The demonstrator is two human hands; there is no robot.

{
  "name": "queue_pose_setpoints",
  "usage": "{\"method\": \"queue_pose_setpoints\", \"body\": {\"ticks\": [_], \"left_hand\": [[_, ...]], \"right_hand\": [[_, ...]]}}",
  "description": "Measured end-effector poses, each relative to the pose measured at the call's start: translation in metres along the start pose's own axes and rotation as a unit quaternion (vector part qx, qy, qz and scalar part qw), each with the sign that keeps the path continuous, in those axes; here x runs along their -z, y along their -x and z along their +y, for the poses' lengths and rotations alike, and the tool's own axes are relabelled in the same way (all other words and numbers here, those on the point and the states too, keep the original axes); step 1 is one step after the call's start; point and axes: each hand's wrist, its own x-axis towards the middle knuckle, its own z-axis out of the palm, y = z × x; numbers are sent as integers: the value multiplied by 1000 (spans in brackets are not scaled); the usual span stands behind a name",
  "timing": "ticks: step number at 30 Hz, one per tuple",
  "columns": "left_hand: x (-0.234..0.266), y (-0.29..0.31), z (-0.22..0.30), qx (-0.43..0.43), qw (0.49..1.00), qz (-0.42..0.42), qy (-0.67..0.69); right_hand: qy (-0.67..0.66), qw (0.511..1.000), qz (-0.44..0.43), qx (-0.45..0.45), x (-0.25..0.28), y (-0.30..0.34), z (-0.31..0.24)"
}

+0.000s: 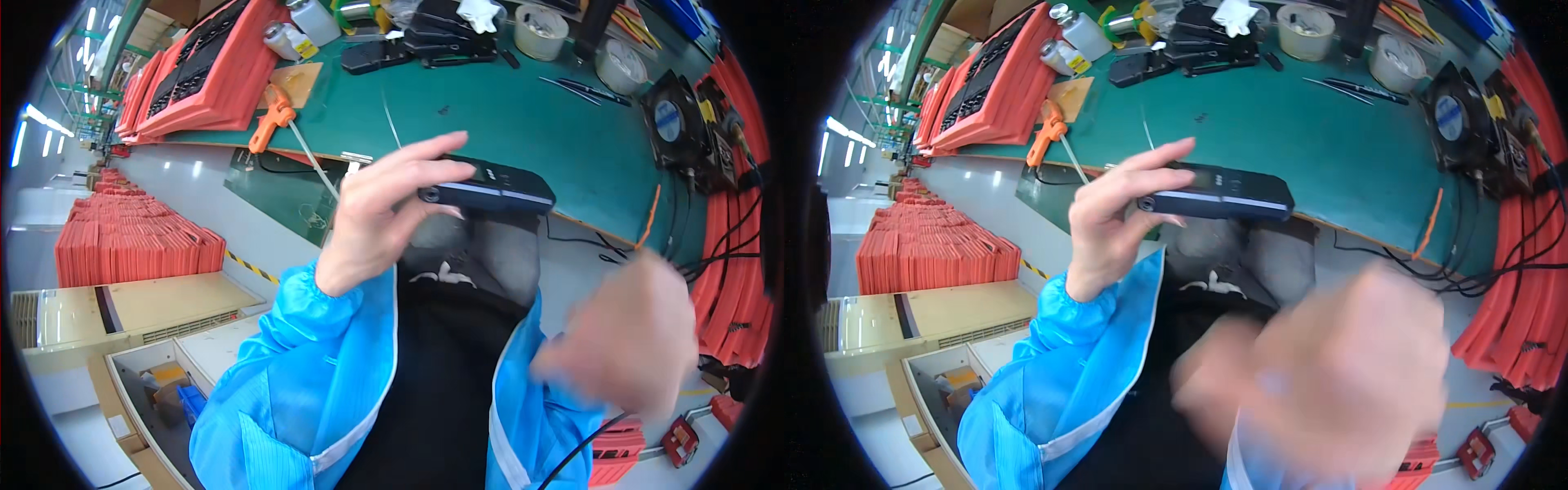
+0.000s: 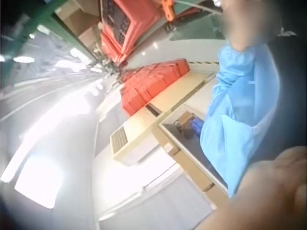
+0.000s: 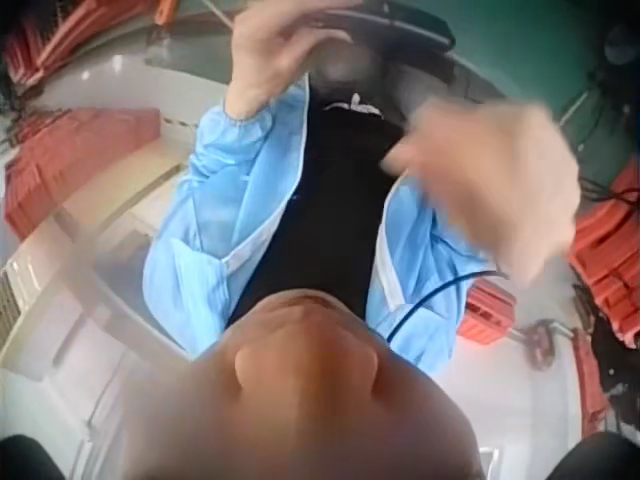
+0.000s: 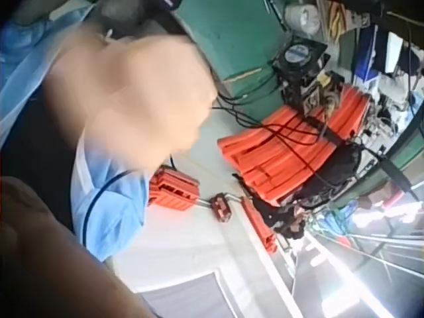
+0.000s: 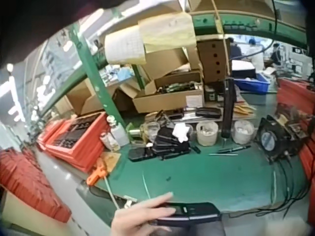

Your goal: Assembling a handheld electronic device by placing a PCB into its casing and securing it with screws using an electric screwdriver.

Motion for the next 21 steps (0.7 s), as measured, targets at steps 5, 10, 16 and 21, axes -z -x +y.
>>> {"method": "queue_pose_setpoints", "body": {"ticks": [5,10,16,21], "left_hand": [[-10,-13,3,-46,998,-18,-42],[-27,-14,5,-94,989,-61,-97],[-36,-21,3,-64,994,-82,-14],[-26,-40,-2,-42,990,-119,-70]], "right_hand": [[35,987,-8,-156,-37,43,77],[-374,850,59,-365,-52,58,88],[-542,683,13,-490,-39,60,106],[-492,710,-11,-503,-35,37,115]]}}
